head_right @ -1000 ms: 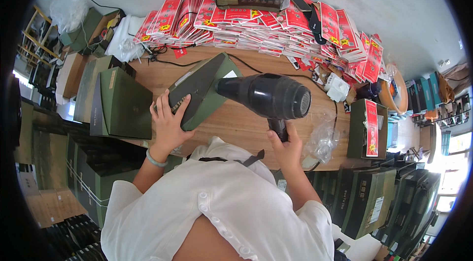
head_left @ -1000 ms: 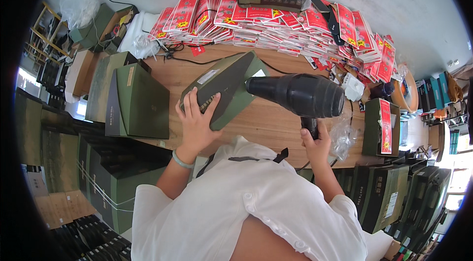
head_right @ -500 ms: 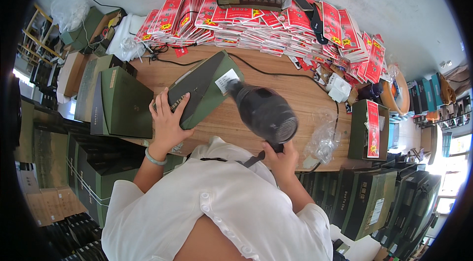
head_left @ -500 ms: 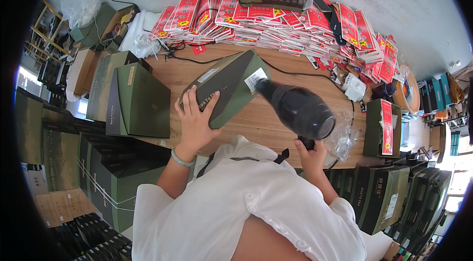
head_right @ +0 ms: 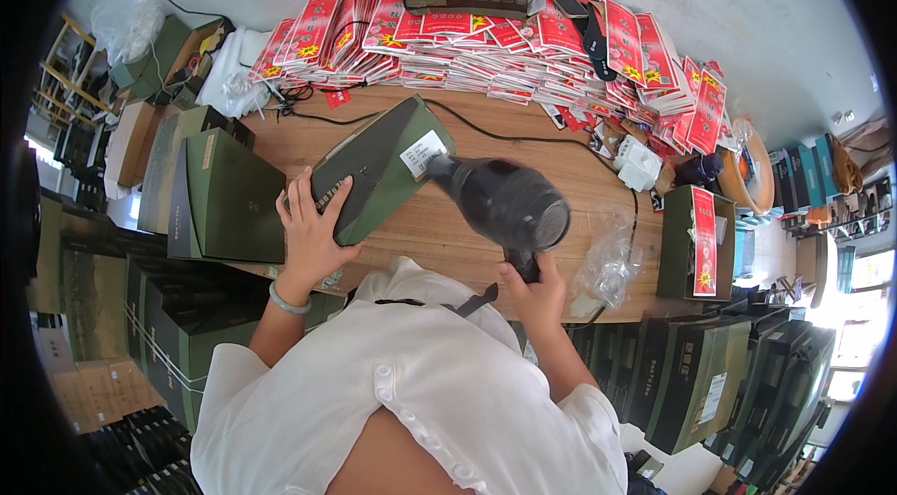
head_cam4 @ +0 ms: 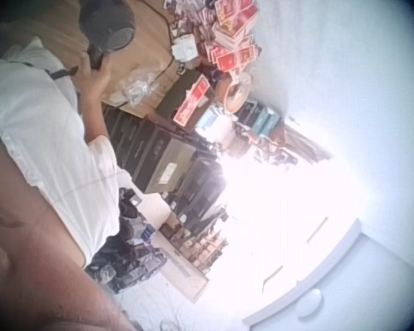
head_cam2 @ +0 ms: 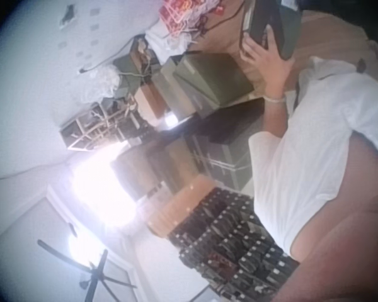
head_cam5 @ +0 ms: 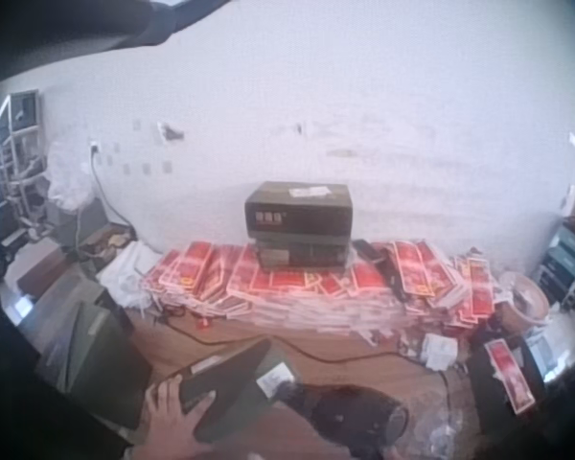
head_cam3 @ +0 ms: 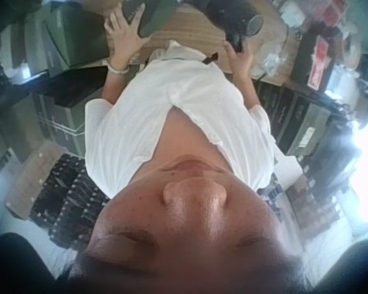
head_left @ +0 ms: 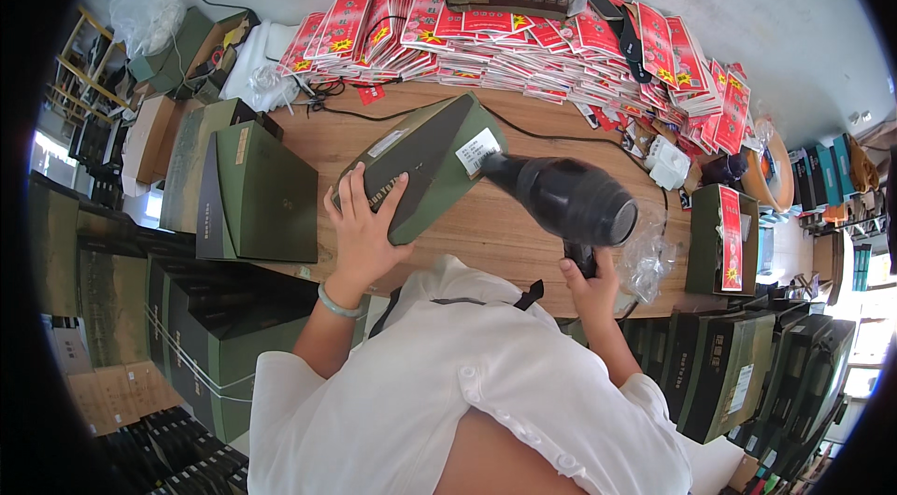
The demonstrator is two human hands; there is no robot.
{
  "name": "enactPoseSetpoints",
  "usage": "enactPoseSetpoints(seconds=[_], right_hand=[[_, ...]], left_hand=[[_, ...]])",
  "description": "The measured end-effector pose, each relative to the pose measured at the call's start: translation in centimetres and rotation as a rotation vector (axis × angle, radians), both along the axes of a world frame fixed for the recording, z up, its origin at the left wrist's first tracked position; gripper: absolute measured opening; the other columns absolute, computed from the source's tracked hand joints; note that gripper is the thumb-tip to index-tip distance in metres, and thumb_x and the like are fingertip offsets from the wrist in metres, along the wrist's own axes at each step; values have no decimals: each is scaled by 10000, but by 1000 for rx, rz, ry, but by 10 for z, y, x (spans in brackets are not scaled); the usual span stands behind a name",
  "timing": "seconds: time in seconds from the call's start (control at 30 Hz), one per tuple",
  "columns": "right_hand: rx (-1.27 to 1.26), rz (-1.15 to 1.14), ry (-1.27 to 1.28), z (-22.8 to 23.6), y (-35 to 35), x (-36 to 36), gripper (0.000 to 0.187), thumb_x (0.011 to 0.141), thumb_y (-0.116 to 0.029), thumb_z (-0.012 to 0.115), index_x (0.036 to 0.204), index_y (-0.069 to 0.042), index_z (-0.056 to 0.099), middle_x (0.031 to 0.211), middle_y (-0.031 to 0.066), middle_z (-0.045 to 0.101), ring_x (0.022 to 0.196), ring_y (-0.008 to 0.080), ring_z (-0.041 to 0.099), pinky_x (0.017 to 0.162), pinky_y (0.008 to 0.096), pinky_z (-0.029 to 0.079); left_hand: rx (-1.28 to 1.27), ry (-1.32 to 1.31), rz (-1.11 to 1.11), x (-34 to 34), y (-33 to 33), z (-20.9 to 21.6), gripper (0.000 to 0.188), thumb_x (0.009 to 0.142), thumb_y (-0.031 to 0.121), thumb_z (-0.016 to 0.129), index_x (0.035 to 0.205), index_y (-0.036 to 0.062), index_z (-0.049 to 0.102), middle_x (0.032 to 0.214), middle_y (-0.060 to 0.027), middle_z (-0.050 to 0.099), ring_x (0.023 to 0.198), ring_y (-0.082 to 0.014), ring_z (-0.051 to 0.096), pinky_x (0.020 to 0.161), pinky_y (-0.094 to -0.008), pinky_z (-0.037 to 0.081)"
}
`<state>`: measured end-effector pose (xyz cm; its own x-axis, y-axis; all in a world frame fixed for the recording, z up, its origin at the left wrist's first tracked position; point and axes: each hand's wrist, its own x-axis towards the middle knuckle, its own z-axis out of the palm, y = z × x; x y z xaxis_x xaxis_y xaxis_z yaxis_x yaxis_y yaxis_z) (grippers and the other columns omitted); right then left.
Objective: The person places a black shoe into a green box, adds tissue paper and a red card, closes the box, and uses a hair dryer to heat a label on the box before stacking it with other boxes. The process is repeated for multiple boxes.
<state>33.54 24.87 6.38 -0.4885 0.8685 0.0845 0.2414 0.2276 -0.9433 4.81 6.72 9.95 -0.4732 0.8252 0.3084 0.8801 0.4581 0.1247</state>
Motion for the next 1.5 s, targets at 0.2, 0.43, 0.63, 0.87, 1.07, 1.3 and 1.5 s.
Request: enactPoseSetpoints(seconds=[0.2, 0.43, 0.63, 0.87, 1.07, 1.3, 1.5], right_hand=[[-25, -58, 5, -2, 4, -7, 530, 871, -220, 754, 1284, 31, 535, 771, 25, 593, 592, 69, 526, 517, 222, 450], [-186, -114, -14, 16, 12, -12, 561, 856, -267, 766, 1287, 20, 549, 871, 78, 656, 711, 116, 560, 669, 271, 487], [-121, -111, -87, 29, 17, -21, 577, 846, -280, 774, 1279, 27, 547, 856, 97, 659, 717, 134, 574, 677, 276, 487], [41, -66, -30, 15, 27, -24, 600, 846, -293, 781, 1300, 20, 544, 759, 12, 588, 576, 72, 521, 503, 228, 446], [39, -72, -10, 17, 25, -27, 591, 840, -277, 789, 1290, 23, 552, 782, 13, 609, 593, 67, 522, 520, 232, 450], [99, -32, -67, 25, 22, -25, 584, 828, -259, 798, 1289, 7, 558, 813, 48, 636, 650, 88, 537, 592, 243, 462], [76, 5, -88, 35, 12, -27, 562, 806, -257, 813, 1240, 13, 581, 857, 135, 691, 725, 135, 600, 682, 276, 500]], left_hand=[[14, 4, -10, 1, 0, 0, 955, 542, 331, 825, 1425, 283, 465, 1449, -288, 268, 1329, -442, 275, 1030, -652, 214], [20, 19, -20, 1, -1, -4, 952, 543, 335, 824, 1425, 284, 468, 1447, -289, 272, 1326, -444, 277, 1026, -651, 218], [-23, 49, -10, 5, -2, -4, 992, 520, 368, 842, 1432, 264, 466, 1446, -299, 273, 1320, -452, 284, 1052, -615, 224], [9, 64, -19, 5, -3, -8, 959, 540, 369, 825, 1426, 261, 475, 1439, -298, 279, 1318, -448, 291, 1045, -619, 226], [10, 53, -16, 6, -3, -6, 937, 553, 369, 816, 1421, 262, 482, 1439, -295, 284, 1320, -444, 293, 1043, -620, 222], [26, 57, -20, 5, -4, -8, 937, 553, 367, 819, 1421, 264, 482, 1442, -293, 287, 1323, -440, 292, 1038, -620, 225], [18, 37, -18, 4, -2, -6, 955, 538, 358, 828, 1422, 265, 479, 1444, -294, 286, 1329, -439, 286, 1039, -621, 221]])
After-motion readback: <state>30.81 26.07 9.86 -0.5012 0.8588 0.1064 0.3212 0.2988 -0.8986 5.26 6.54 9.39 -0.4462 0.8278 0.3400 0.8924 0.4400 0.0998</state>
